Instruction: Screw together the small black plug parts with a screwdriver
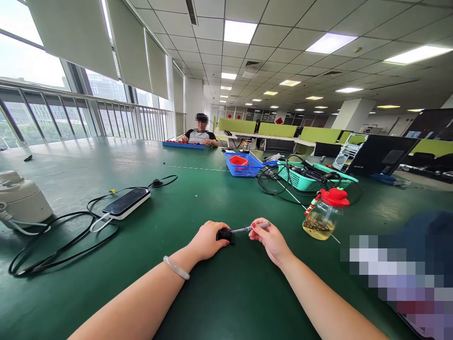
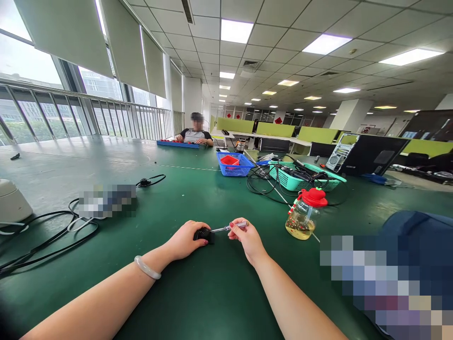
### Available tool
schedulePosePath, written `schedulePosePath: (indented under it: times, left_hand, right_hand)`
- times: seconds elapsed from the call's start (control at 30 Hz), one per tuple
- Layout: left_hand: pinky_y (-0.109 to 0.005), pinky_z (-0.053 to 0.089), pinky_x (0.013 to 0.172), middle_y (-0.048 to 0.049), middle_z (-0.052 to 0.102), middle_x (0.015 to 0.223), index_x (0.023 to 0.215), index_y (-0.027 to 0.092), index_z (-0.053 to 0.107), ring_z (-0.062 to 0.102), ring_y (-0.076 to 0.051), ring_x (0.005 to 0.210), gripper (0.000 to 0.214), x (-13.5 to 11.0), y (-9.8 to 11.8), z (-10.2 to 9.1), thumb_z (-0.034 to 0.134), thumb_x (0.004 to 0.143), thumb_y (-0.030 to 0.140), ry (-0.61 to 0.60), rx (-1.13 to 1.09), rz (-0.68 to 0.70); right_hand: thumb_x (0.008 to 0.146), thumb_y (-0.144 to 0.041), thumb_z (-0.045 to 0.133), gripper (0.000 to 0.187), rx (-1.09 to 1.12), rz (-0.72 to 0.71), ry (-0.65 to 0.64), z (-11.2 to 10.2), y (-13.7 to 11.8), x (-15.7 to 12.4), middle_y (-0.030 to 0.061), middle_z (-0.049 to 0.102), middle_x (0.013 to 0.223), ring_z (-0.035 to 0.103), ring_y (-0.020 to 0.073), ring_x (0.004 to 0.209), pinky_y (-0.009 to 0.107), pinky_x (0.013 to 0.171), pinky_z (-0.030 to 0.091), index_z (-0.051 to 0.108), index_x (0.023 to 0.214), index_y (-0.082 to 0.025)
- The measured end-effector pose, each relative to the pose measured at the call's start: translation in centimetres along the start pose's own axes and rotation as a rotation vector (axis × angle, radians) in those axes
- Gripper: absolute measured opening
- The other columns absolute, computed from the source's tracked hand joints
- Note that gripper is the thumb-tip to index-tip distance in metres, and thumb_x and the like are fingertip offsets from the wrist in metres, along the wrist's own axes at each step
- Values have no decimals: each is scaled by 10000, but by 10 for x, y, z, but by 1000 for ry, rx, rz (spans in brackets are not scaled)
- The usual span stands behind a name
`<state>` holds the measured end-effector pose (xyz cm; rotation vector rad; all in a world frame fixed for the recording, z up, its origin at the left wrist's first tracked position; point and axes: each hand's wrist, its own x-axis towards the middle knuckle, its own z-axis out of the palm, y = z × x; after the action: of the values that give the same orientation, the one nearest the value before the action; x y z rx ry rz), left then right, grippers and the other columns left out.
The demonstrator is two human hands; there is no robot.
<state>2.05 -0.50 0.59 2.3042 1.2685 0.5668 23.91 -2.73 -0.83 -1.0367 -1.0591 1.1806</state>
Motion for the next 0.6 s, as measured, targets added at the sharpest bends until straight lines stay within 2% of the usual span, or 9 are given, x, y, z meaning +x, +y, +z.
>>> schedulePosePath:
  times: [0.23, 0.47, 0.6]
  left_hand:
    - [-368, 447, 926, -13, 696, 1048, 1075, 277, 650, 562, -253, 1070, 337, -2, 1, -1, 646, 739, 308, 4, -4, 28]
    - [-367, 447, 929, -15, 699, 1049, 1076, 266, 650, 566, -255, 1068, 337, -2, 1, 0, 639, 742, 314, -4, 16, 46]
    - [-369, 453, 917, -8, 699, 1033, 1065, 278, 650, 564, -251, 1064, 322, -2, 1, 1, 639, 746, 323, 9, 12, 51]
  right_hand:
    - [507, -314, 894, 468, 188, 79, 45, -2, 2, 2, 12, 711, 791, 673, 170, 702, 344, 732, 541, 609, 863, -208]
    - [614, -314, 825, 432, 220, 106, -16, -1, 2, 0, 41, 728, 872, 695, 200, 788, 393, 819, 530, 585, 962, -224]
    - [625, -309, 818, 431, 229, 87, -30, 0, 0, -2, 31, 726, 892, 687, 203, 851, 427, 899, 498, 597, 988, -235]
